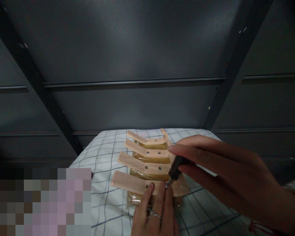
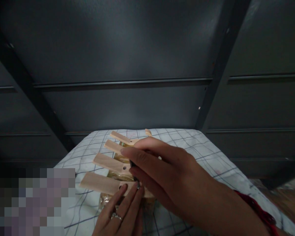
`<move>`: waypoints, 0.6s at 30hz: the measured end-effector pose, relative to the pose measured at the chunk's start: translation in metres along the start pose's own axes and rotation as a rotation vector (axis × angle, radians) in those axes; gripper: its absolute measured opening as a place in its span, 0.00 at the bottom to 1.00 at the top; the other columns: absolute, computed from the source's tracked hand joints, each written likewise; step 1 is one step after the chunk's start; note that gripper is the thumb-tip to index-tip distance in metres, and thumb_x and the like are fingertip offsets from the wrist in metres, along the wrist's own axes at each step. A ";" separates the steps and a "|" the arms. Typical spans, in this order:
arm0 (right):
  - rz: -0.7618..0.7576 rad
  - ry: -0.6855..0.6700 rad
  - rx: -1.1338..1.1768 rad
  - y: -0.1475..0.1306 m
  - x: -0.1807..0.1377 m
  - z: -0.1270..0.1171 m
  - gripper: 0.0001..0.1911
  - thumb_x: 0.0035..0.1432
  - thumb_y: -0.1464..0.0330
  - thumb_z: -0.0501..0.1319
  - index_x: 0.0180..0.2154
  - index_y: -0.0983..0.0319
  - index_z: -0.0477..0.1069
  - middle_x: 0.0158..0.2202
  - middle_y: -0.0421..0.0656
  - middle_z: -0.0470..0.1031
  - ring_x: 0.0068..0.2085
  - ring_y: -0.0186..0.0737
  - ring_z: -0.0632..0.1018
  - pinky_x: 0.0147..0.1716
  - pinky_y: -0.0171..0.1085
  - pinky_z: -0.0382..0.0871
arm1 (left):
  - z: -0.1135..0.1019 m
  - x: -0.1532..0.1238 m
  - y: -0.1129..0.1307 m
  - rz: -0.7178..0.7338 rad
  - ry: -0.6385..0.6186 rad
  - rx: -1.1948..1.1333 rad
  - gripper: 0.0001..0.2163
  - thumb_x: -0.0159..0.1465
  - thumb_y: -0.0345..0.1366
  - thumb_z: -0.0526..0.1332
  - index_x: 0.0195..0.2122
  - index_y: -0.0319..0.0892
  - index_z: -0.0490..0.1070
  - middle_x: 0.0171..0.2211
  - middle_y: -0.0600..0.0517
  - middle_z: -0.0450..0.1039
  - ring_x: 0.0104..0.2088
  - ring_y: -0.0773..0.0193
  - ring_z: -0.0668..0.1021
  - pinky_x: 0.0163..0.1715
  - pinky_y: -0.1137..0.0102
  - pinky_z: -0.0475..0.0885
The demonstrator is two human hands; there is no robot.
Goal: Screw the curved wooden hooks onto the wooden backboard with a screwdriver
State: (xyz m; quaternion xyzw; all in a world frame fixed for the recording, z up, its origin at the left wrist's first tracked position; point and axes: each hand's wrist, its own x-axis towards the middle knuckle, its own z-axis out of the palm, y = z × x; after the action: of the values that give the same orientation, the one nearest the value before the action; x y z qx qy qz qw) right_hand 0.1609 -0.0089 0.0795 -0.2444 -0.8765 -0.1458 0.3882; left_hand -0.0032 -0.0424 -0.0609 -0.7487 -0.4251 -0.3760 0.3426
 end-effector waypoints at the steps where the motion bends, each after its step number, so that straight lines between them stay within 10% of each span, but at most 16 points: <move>1: 0.001 -0.002 0.002 0.000 0.000 0.000 0.08 0.66 0.70 0.50 0.44 0.61 0.66 0.40 0.42 0.76 0.42 0.27 0.77 0.46 0.19 0.68 | -0.001 0.000 -0.001 0.014 0.000 0.003 0.15 0.62 0.28 0.51 0.46 0.39 0.72 0.44 0.56 0.77 0.42 0.59 0.79 0.33 0.70 0.77; 18: 0.010 -0.057 0.101 -0.005 -0.003 0.002 0.11 0.68 0.70 0.46 0.45 0.58 0.65 0.44 0.38 0.76 0.44 0.22 0.77 0.48 0.14 0.63 | -0.008 0.006 0.000 0.031 -0.023 0.066 0.15 0.61 0.23 0.50 0.44 0.40 0.72 0.40 0.47 0.79 0.39 0.59 0.80 0.27 0.73 0.76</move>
State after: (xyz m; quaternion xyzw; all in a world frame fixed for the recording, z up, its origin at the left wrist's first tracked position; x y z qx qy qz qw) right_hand 0.1584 -0.0128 0.0755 -0.2329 -0.8923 -0.0923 0.3755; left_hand -0.0034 -0.0467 -0.0514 -0.7477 -0.4294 -0.3479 0.3682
